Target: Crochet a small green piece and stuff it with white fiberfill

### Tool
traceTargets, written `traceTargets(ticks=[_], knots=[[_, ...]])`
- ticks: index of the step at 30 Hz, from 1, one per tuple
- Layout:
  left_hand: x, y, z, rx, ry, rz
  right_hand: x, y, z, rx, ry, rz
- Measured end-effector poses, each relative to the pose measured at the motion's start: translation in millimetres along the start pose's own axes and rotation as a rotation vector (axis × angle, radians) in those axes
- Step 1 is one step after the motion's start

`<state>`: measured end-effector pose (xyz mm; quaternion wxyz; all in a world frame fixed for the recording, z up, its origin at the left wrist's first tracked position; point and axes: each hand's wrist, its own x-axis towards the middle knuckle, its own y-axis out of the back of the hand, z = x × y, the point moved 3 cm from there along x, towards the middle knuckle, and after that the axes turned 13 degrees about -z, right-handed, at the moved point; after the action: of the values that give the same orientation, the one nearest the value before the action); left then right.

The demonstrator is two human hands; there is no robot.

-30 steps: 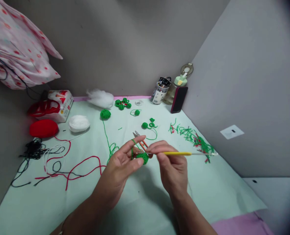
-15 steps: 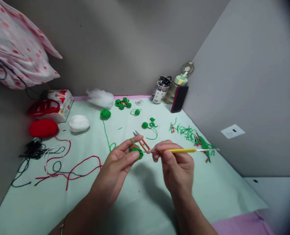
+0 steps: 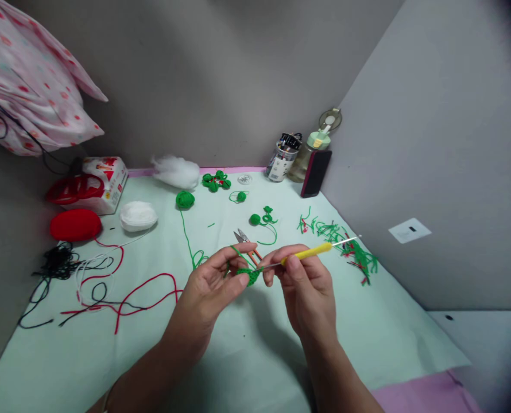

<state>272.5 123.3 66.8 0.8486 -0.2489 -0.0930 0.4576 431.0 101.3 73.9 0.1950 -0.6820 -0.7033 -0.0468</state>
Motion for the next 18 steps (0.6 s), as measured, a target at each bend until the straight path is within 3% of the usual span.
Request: traceTargets(ticks=[3, 6, 9, 11, 13, 16, 18], knots=[[-1.5, -0.5, -1.5, 0.051, -0.016, 0.049, -7.5, -2.2, -5.7, -0.294, 0.129, -0.035], [-1.5, -1.8, -4.6, 0.063, -0.05, 0.111, -16.1, -10.2, -10.2, -0.733, 0.324, -0.14], [1.4, -4.5, -8.8, -0.102, 0.004, 0.073, -21.4, -15.6, -10.1, -1.062, 0.459, -0.161], [3.6, -6.3, -9.6, -0.261, 0.082, 0.0, -20.6, -13.7, -10.5, -1.014, 0.465, -0.115], [4.6, -5.9, -7.0, -0.352, 0.113, -0.042, -16.8, -7.4, -10.8, -0.748, 0.405, -0.034], [3.5, -3.2, -1.3, -0.318, 0.069, -0.036, -8.5, 0.0, -6.4, -0.317, 0.284, 0.036], [1.8, -3.4, -0.4, -0.249, 0.045, -0.048, -3.6, -0.8, -1.5, -0.212, 0.213, -0.009]])
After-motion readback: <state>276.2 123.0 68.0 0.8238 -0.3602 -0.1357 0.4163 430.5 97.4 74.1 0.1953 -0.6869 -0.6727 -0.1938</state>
